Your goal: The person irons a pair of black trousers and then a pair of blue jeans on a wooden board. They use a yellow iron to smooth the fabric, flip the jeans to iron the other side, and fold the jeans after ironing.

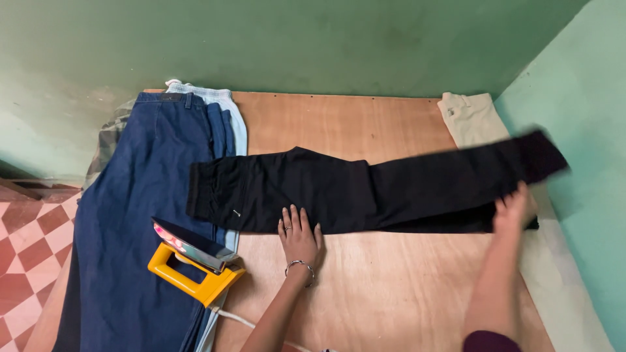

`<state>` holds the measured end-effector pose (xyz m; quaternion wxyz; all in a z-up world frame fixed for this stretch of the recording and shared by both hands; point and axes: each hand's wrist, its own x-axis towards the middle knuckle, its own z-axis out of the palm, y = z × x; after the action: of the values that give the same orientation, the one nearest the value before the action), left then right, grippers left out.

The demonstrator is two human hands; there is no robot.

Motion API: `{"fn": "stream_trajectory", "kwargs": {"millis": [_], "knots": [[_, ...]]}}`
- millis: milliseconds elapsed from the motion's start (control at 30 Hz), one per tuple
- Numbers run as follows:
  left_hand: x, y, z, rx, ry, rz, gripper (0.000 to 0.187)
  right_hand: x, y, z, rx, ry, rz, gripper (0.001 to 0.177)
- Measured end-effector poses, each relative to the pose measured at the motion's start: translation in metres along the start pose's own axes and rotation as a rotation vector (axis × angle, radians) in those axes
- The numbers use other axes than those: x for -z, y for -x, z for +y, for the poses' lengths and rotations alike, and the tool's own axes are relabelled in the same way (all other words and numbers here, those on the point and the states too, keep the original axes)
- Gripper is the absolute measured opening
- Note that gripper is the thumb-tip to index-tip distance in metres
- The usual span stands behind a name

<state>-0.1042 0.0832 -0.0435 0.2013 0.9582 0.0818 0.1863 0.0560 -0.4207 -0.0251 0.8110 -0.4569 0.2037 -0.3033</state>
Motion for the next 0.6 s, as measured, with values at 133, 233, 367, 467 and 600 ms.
{"fn": "stream_trajectory", "kwargs": {"millis": [133,233,367,467,600], "knots": [[0.004,-0.003,0.003,0.004,-0.024,-0.010,0.059,0.044,0.007,-0.012,-0.431,0.086,0.135,0.051],[0.005,0.000,0.004,-0.009,-0.023,0.009,0.060,0.050,0.018,-0.009,-0.360,0.209,0.084,0.037],[0.008,0.001,-0.003,0.046,0.161,-0.001,0.049,0.052,0.025,-0.008,-0.198,0.254,0.132,0.030],[0.015,0.021,-0.011,0.189,0.384,0.102,0.049,0.056,0.037,0.000,-0.100,0.348,0.252,0.034],[0.016,0.058,-0.008,0.536,0.748,0.098,0.076,0.063,0.082,0.040,0.054,0.360,0.257,0.034]]}}
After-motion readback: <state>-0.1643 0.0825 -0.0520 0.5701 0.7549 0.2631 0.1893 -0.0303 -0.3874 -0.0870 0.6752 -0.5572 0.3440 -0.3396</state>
